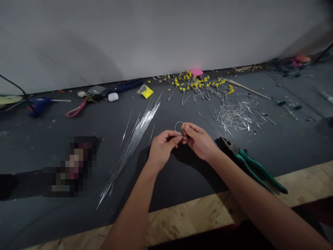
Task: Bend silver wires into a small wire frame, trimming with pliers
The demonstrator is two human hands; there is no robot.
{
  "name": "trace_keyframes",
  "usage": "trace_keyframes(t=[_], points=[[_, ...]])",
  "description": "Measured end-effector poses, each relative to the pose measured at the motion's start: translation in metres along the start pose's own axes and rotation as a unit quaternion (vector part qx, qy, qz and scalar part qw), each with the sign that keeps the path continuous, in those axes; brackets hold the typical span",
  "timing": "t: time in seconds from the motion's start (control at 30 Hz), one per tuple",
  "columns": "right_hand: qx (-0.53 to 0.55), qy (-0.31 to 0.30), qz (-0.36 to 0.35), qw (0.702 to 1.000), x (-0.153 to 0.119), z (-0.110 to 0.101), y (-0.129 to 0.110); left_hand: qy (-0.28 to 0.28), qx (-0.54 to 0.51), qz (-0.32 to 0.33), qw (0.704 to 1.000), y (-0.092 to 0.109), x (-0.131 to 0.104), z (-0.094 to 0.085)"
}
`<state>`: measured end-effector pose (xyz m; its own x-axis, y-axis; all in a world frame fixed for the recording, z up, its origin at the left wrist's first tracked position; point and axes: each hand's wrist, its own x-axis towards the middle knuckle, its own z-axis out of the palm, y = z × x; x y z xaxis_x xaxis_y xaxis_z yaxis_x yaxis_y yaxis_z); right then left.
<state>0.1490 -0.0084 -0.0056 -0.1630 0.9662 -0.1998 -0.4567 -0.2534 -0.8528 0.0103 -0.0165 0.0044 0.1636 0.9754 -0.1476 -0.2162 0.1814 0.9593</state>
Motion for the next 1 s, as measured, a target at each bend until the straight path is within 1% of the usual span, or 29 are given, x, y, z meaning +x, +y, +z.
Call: trace_keyframes(t=[0.1, 0.17, 0.27, 0.33, 0.4, 0.47, 0.57, 0.63, 0.7, 0.83, 1.0], points=[[0.019, -0.037, 0.034, 0.999, 0.0, -0.002, -0.002, -0.02, -0.005, 0.002, 1.0, 0.003, -0.002, 0.0], [0.025, -0.044, 0.031, 0.998, 0.0, -0.003, -0.001, -0.016, -0.003, -0.001, 1.0, 0.003, -0.002, -0.001], [0.002, -0.017, -0.026, 1.0, 0.001, -0.002, 0.003, 0.032, 0.016, 0.0, 0.999, 0.0, 0.001, -0.003], [-0.057, 0.008, -0.081, 0.995, 0.0, -0.001, 0.005, 0.069, 0.021, 0.002, 0.997, -0.003, 0.004, -0.004], [-0.15, 0.026, -0.139, 0.979, -0.002, 0.001, 0.006, 0.093, 0.002, -0.001, 0.996, -0.006, 0.006, -0.004], [-0.242, 0.039, -0.191, 0.95, -0.004, 0.002, 0.007, 0.103, -0.032, -0.011, 0.994, -0.008, 0.006, -0.003], [-0.327, 0.046, -0.241, 0.913, -0.005, 0.004, 0.008, 0.115, -0.08, -0.032, 0.99, -0.009, 0.006, 0.0], [-0.357, 0.047, -0.252, 0.898, -0.004, 0.004, 0.01, 0.126, -0.097, -0.039, 0.986, -0.009, 0.006, 0.001], [-0.373, 0.046, -0.253, 0.891, -0.003, 0.004, 0.012, 0.139, -0.102, -0.042, 0.984, -0.009, 0.006, 0.001], [-0.379, 0.042, -0.255, 0.888, -0.003, 0.004, 0.013, 0.155, -0.104, -0.043, 0.982, -0.008, 0.006, 0.002], [-0.384, 0.039, -0.257, 0.886, -0.004, 0.004, 0.012, 0.157, -0.11, -0.055, 0.98, -0.005, 0.004, 0.002]])
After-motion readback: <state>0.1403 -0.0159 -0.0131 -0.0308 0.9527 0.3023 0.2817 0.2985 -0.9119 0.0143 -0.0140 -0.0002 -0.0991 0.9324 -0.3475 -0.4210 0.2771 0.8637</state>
